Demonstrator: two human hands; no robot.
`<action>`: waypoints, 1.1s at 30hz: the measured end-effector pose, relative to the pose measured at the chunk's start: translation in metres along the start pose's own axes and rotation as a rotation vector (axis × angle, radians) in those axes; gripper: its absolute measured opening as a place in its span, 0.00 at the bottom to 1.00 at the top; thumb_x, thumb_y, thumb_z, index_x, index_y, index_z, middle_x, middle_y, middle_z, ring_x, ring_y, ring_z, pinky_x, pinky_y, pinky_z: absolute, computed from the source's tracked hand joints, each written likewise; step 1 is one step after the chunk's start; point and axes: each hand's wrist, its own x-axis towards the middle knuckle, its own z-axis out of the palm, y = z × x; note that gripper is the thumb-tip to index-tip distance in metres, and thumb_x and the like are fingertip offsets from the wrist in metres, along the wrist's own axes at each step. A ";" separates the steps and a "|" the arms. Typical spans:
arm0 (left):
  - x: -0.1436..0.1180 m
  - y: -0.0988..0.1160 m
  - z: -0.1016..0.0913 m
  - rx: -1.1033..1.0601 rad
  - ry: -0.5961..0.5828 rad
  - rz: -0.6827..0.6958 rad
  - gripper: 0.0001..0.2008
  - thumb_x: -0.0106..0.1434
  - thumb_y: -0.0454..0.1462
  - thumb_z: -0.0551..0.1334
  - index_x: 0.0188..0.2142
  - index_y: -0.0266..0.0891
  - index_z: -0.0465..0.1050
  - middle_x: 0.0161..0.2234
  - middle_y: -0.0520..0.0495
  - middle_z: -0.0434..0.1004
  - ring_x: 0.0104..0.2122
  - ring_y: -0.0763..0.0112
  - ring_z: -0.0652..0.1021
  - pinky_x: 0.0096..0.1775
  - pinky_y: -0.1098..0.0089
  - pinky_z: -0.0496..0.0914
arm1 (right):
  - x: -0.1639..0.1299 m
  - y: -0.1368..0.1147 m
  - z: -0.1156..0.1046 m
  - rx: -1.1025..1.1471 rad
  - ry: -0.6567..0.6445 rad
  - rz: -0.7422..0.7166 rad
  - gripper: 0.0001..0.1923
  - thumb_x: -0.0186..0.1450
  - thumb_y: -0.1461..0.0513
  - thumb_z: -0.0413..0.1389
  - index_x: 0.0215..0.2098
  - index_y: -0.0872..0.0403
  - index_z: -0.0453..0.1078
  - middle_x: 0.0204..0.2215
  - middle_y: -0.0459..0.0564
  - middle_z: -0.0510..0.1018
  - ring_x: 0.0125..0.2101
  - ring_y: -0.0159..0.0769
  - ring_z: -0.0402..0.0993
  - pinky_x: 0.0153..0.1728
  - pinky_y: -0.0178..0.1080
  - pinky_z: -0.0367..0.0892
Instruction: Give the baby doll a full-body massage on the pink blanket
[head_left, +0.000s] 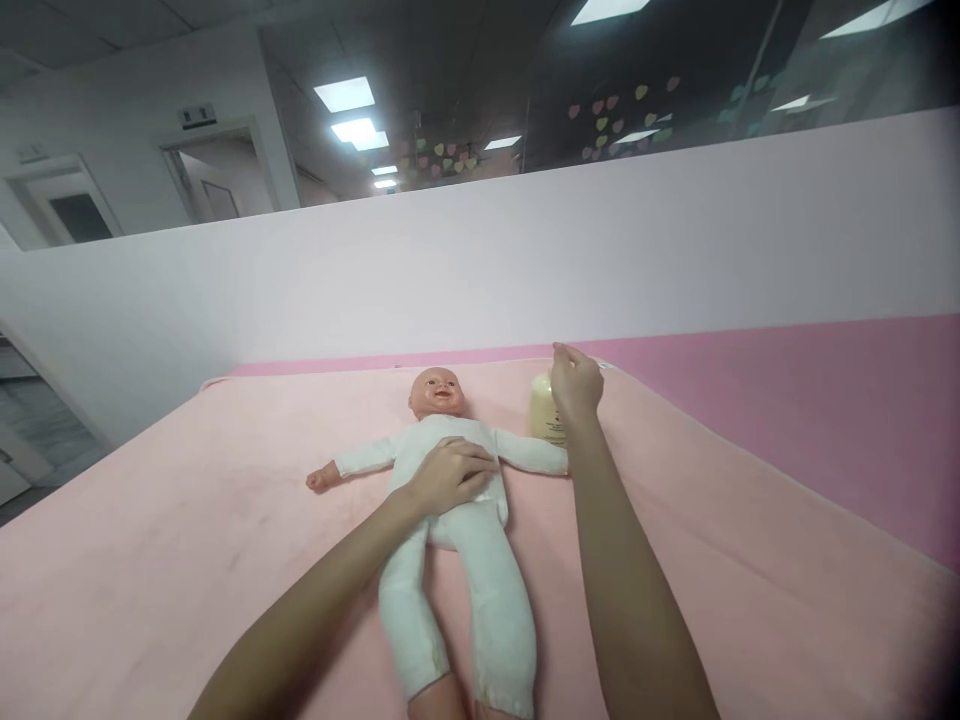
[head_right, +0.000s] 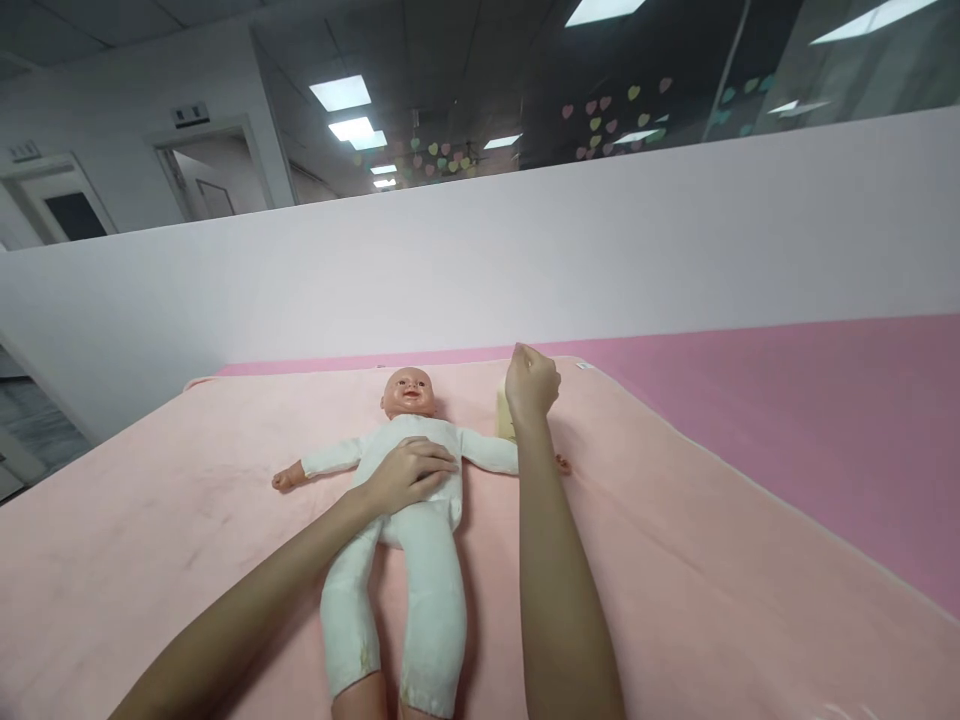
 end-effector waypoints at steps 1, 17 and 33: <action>-0.007 0.001 -0.002 0.005 -0.033 0.004 0.17 0.68 0.39 0.51 0.49 0.46 0.75 0.52 0.46 0.74 0.55 0.60 0.70 0.60 0.56 0.53 | -0.002 -0.008 -0.004 0.008 0.016 -0.033 0.18 0.64 0.56 0.48 0.43 0.54 0.75 0.44 0.55 0.76 0.46 0.43 0.69 0.52 0.49 0.60; -0.074 -0.040 -0.006 -0.130 0.163 -0.443 0.29 0.68 0.53 0.46 0.65 0.47 0.53 0.68 0.48 0.43 0.67 0.64 0.47 0.65 0.55 0.42 | -0.115 -0.081 -0.007 0.122 -0.517 -0.632 0.15 0.66 0.60 0.46 0.32 0.54 0.73 0.31 0.48 0.78 0.35 0.35 0.74 0.41 0.38 0.66; -0.088 -0.043 -0.004 -0.202 0.140 -0.429 0.30 0.69 0.52 0.46 0.67 0.47 0.48 0.69 0.51 0.41 0.68 0.63 0.45 0.66 0.57 0.44 | -0.138 0.023 0.015 -0.272 -1.136 -0.639 0.23 0.70 0.50 0.44 0.59 0.44 0.64 0.62 0.47 0.61 0.66 0.42 0.47 0.64 0.58 0.29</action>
